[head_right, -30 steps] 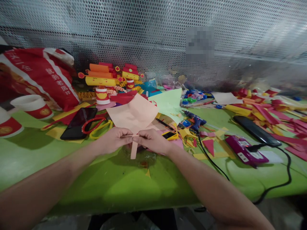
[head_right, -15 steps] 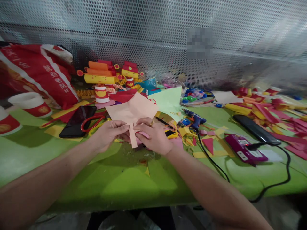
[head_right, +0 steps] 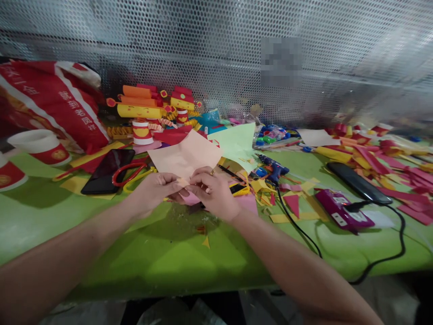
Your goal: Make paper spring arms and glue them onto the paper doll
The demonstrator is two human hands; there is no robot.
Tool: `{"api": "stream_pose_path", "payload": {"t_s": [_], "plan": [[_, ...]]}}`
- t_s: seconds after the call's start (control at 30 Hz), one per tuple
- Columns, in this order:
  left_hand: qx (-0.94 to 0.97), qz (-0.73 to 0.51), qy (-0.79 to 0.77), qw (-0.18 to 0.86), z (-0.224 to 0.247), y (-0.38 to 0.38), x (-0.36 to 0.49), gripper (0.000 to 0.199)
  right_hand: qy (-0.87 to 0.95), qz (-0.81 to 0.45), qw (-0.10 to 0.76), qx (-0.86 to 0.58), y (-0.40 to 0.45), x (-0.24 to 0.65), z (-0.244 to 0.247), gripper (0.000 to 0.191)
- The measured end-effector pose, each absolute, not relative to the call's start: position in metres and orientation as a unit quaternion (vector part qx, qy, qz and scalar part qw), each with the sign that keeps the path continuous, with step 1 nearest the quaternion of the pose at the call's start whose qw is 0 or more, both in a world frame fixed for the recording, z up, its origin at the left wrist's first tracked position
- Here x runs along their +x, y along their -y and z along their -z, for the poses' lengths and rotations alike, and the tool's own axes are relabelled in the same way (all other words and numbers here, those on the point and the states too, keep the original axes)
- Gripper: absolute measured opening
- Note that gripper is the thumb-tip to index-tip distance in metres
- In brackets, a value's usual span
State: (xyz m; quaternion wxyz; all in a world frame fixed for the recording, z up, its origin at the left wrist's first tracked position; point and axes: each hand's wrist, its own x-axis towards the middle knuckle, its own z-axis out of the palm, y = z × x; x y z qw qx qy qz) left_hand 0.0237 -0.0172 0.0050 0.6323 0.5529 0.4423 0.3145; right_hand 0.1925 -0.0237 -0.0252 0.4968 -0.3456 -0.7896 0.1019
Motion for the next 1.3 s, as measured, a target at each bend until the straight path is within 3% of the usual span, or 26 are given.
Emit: {"api": "stream_pose_path", "payload": {"t_s": [0.37,0.87,1.3], "plan": [[0.623,-0.296,-0.429,0.583,-0.0023,0.0147,0.0215,0.014,0.640,-0.412,0.503,-0.410,0.0260,0.1849,0.0238,0.032],[0.646,-0.300,-0.395,0.581,-0.0010,0.0151,0.0204,0.011,0.532,-0.577,0.474,-0.400,0.0228,0.1868,0.0201,0.035],[0.648,-0.317,-0.403,0.564,-0.0016,0.0176,0.0219,0.010,0.535,-0.570,0.500,-0.374,0.0232,0.1856,0.0200,0.035]]}}
